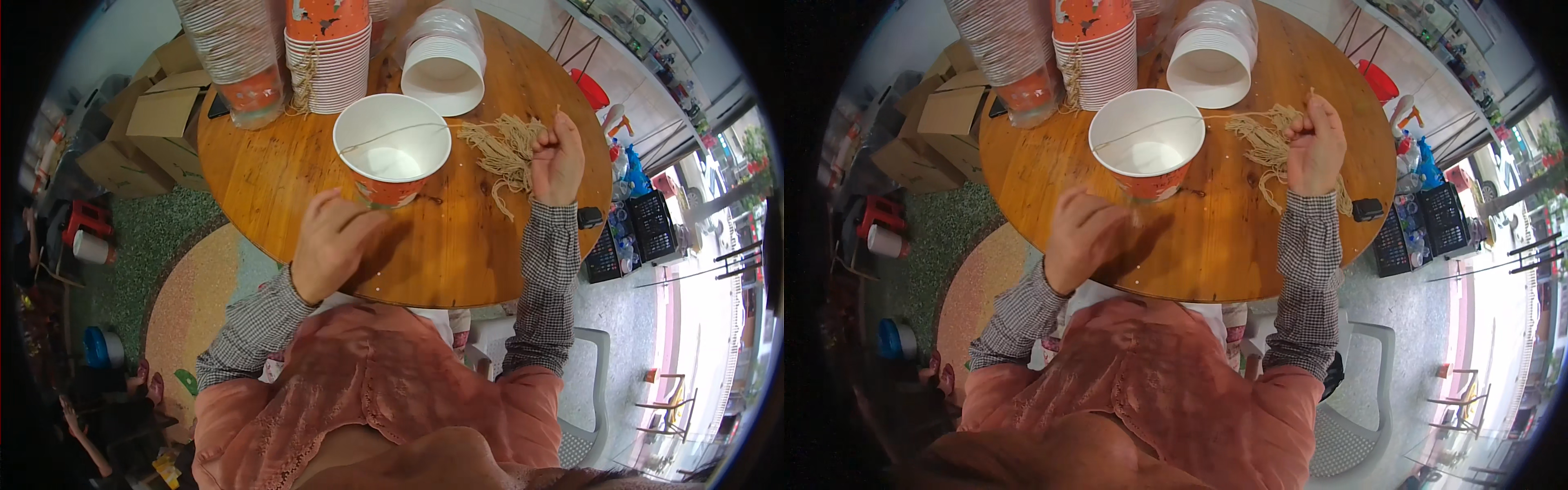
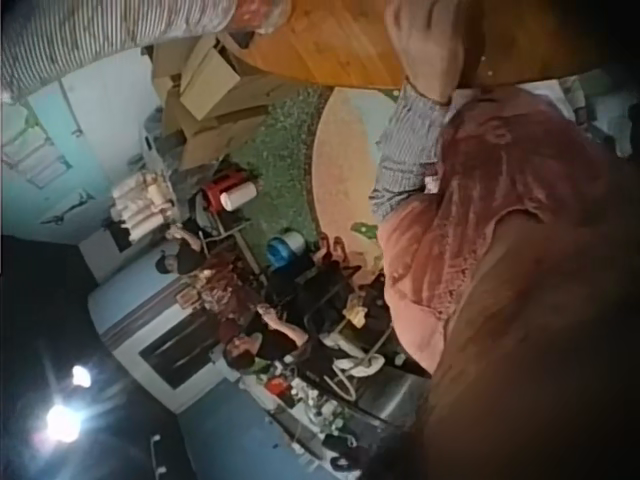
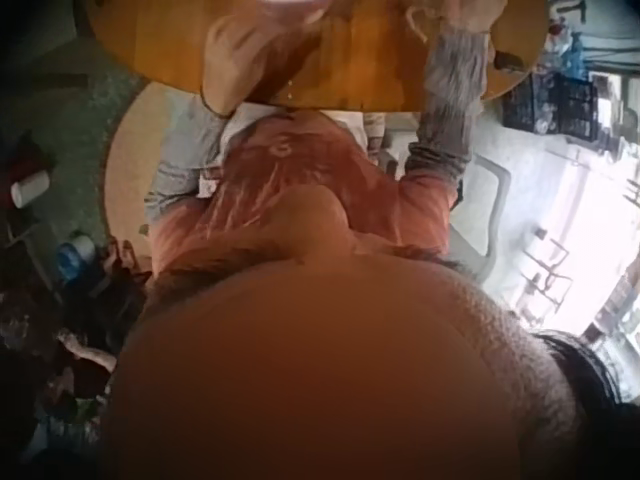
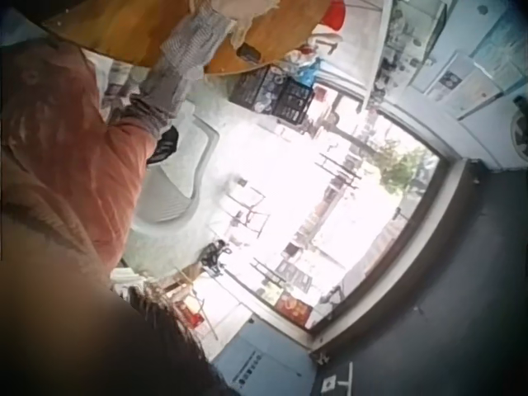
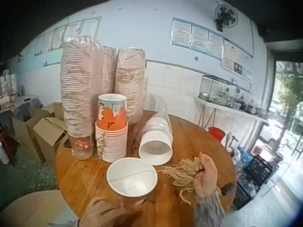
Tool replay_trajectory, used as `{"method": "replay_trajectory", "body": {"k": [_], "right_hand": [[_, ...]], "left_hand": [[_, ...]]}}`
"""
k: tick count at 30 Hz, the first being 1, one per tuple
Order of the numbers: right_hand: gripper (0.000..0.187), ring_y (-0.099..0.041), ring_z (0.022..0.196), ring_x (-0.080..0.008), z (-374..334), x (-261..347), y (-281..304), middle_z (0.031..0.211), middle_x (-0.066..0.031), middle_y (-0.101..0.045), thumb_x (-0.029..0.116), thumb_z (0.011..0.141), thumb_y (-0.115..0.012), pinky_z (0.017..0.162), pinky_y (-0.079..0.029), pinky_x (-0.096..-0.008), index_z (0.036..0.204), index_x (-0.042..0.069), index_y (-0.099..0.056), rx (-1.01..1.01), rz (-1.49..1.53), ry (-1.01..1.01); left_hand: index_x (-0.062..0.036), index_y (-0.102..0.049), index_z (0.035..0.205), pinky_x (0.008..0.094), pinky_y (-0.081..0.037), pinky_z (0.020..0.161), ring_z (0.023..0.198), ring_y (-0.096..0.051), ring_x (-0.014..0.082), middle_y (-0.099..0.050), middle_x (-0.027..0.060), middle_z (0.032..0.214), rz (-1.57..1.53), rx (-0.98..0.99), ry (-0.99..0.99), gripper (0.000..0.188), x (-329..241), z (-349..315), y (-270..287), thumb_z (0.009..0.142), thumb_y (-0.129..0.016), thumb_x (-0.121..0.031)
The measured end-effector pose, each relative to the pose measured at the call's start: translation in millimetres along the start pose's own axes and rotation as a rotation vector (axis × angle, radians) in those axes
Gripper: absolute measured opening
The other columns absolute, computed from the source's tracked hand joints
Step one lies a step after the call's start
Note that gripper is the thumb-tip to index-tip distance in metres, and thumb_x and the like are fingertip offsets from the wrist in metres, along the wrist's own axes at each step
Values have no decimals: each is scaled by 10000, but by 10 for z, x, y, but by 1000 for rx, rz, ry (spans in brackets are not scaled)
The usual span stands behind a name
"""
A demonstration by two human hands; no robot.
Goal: Threading a string through a hole in a decorative paper cup to assemble a craft item.
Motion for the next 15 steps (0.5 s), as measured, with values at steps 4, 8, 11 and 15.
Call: {"method": "replay_trajectory", "body": {"k": [4,8,11,15], "right_hand": [[146,-464,643,-119,-14,29,134,703,6,-462,141,945,-577,599,-429,-275,1022,18,-585,28,3,30],[117,-481,645,-121,-18,-15,168,704,6,-468,144,949,-572,595,-442,-277,999,38,-581,14,5,-17],[105,-496,638,-120,46,54,303,702,8,-473,143,951,-570,588,-450,-272,991,46,-580,-1,-21,-2],[97,-510,623,-119,72,126,470,699,9,-481,139,954,-567,580,-456,-268,984,47,-575,-15,1,22]], "left_hand": [[-76,-643,1059,432,-398,978,889,-606,249,-632,59,952,-162,-48,75,306,-46,273,-120,755,-660,-46],[-76,-606,1113,439,-398,978,899,-604,241,-616,65,927,24,3,45,351,126,368,-457,766,-651,-39],[-82,-623,1067,463,-382,993,946,-609,217,-624,43,941,78,112,-11,303,269,286,-363,770,-614,-24],[-93,-647,1006,499,-363,1011,1080,-574,258,-612,69,1034,150,194,-93,303,463,242,-5,730,-597,19]]}}
Point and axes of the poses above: each hand's wrist, its own z-axis towards the middle knuckle, its own y-axis out of the back of the hand, x = y × z, the point moved 5 cm from there along z, towards the middle knuckle
